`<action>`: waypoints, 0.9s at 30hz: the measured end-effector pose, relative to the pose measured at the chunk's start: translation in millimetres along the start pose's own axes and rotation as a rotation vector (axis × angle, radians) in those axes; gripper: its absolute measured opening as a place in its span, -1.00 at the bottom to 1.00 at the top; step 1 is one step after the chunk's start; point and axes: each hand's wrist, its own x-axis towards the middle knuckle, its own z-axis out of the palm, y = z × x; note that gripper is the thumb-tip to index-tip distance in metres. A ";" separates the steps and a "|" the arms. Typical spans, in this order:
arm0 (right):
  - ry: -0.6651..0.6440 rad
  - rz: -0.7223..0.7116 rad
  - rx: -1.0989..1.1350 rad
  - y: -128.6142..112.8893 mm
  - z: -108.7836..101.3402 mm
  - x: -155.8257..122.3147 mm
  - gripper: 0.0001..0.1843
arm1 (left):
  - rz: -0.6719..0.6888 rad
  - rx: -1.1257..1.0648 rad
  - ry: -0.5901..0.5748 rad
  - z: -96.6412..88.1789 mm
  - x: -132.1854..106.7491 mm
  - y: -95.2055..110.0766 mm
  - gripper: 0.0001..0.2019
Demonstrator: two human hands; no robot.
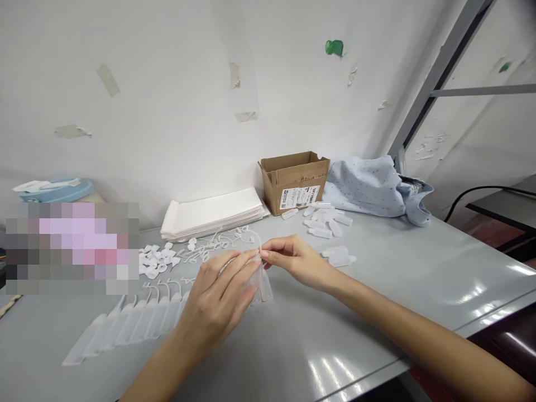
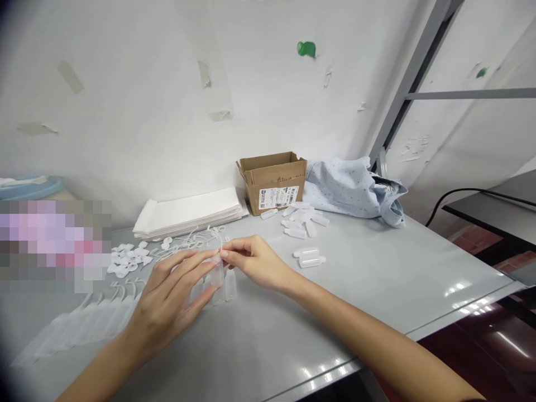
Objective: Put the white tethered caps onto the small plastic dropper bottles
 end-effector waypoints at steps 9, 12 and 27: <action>0.023 0.003 0.056 -4.1 1.1 -1.9 -0.74 | -0.162 -0.202 0.035 4.8 2.4 5.4 -0.57; 0.018 0.040 0.048 -4.7 1.8 -2.7 -0.70 | -0.206 -0.229 0.029 3.4 2.7 6.8 -0.54; -0.113 0.197 -0.030 -14.8 -16.8 -2.7 -0.73 | -0.217 -0.391 -0.064 6.0 15.9 9.4 -0.52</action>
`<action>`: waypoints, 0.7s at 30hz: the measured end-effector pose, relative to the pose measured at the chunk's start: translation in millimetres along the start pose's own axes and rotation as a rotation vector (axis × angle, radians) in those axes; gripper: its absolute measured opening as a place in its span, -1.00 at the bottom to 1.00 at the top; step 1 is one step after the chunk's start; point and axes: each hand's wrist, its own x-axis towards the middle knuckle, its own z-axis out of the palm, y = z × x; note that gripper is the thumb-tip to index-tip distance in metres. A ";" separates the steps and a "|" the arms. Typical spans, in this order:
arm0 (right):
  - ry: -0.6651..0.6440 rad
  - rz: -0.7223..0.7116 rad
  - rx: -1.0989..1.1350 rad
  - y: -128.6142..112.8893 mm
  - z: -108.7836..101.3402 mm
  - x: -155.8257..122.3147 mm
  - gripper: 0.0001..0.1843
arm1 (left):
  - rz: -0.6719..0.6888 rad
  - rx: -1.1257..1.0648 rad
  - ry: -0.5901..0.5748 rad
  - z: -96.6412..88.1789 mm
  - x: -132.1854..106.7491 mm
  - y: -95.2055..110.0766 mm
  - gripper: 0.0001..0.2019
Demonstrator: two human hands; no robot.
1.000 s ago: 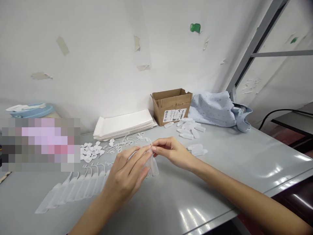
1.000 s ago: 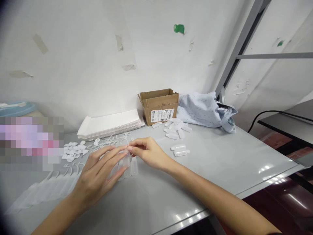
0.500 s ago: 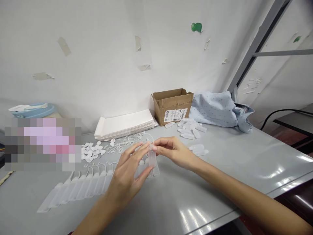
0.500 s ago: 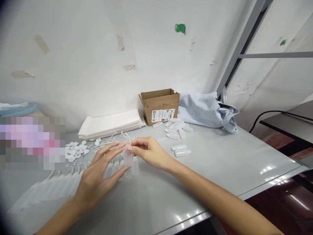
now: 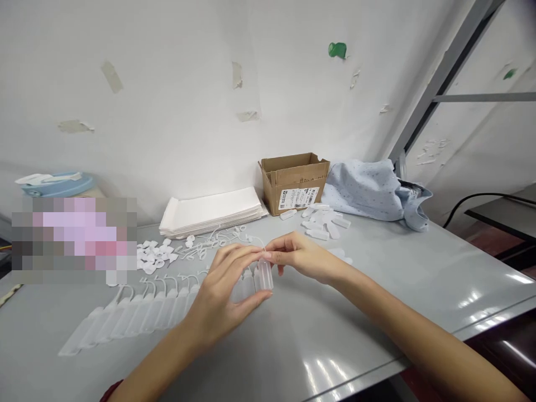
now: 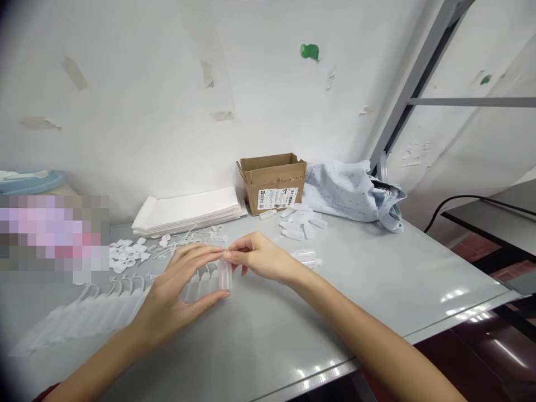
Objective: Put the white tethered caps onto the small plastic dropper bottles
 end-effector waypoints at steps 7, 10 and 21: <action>-0.001 0.096 -0.063 1.2 -10.0 1.6 -0.77 | -0.021 0.019 -0.044 8.2 5.2 1.9 -0.54; -0.023 0.167 -0.205 -0.1 -14.7 1.2 -0.78 | -0.081 0.015 -0.116 13.9 3.8 3.3 -0.54; -0.105 0.215 -0.393 18.0 -17.4 7.9 -0.87 | -0.222 0.083 -0.339 22.4 1.5 5.9 -0.61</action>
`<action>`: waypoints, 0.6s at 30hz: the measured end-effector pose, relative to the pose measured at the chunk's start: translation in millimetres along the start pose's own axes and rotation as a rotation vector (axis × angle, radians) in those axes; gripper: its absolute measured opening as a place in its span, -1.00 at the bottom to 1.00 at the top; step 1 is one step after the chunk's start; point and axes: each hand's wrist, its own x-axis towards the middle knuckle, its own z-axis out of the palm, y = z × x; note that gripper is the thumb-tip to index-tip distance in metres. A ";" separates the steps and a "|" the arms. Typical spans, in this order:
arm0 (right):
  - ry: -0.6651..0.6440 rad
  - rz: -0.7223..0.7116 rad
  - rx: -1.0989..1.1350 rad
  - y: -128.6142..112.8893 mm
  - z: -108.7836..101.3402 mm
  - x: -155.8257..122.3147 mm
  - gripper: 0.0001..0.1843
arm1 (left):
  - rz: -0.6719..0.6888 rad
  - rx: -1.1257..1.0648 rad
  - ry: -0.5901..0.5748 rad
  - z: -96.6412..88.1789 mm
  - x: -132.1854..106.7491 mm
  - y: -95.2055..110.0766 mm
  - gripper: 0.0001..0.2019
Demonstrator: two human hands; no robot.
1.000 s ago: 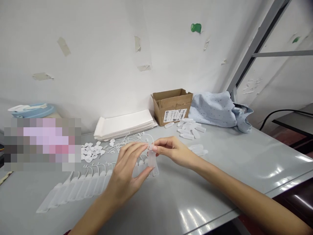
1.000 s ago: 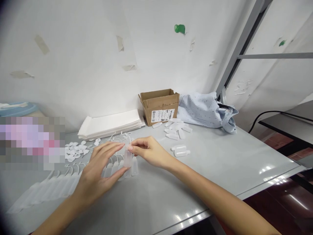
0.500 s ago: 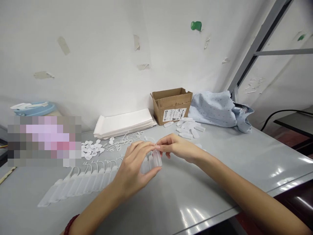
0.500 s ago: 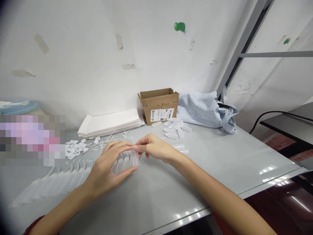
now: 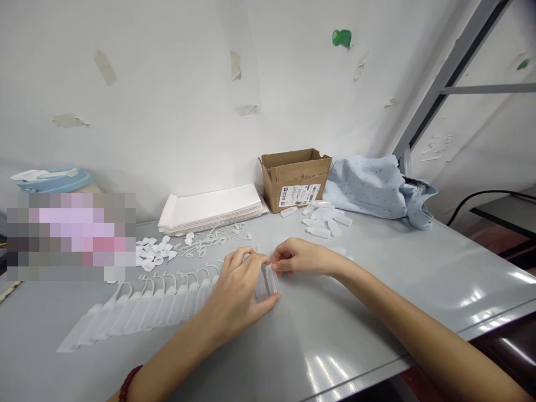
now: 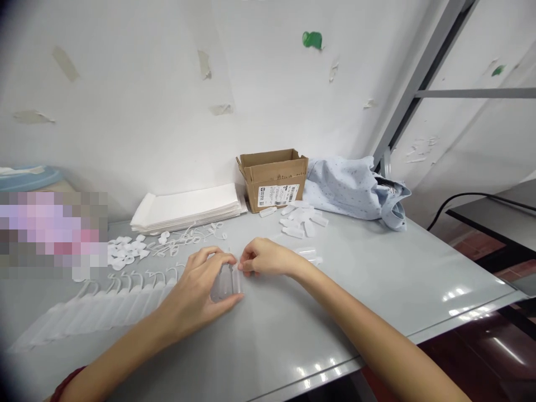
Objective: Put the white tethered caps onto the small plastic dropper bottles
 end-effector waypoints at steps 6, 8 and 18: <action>0.009 0.004 -0.003 1.4 3.8 3.2 -0.91 | -0.002 0.028 -0.011 0.0 1.5 -1.6 -0.67; 0.010 0.002 0.004 2.0 3.8 3.8 -0.91 | -0.009 0.029 -0.013 -0.3 2.2 -1.0 -0.68; 0.010 0.002 0.070 4.6 8.4 8.3 -0.91 | -0.031 0.019 -0.042 1.1 1.9 0.3 -0.71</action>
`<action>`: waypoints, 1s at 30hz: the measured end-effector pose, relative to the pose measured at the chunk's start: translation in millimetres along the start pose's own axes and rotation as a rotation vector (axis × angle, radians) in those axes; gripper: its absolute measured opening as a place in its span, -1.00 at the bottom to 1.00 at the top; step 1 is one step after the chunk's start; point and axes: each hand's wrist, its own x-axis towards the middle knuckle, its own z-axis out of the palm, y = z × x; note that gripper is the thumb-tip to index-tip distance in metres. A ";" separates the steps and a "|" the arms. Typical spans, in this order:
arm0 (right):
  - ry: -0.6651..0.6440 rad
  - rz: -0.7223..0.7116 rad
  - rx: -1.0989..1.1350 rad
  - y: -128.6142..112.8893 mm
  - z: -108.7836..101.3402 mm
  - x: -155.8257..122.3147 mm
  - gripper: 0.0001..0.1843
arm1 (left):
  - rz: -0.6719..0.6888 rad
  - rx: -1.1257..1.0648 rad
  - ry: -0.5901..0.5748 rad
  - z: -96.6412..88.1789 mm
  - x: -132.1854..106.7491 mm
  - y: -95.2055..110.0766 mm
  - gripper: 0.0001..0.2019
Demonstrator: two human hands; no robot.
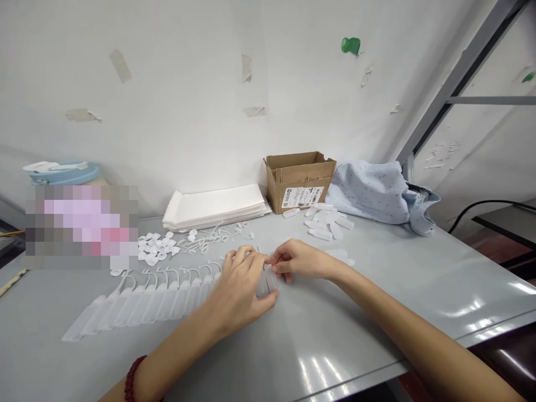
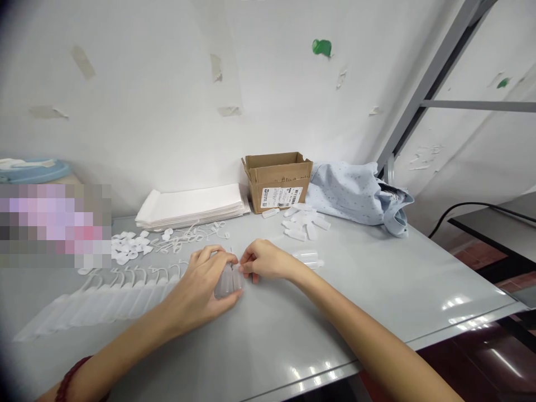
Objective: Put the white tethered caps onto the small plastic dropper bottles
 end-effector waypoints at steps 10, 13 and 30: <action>-0.012 0.044 0.085 -3.4 0.9 -3.0 -0.89 | 0.023 0.025 -0.002 -2.2 -0.5 0.3 -0.71; -0.015 0.038 0.099 -0.9 1.1 -1.5 -0.90 | 0.025 0.034 -0.002 -2.1 -0.5 0.1 -0.71; -0.022 0.057 -0.025 -9.5 -19.9 -13.4 -0.83 | -0.011 -0.050 0.085 -17.1 -2.5 -9.1 -0.60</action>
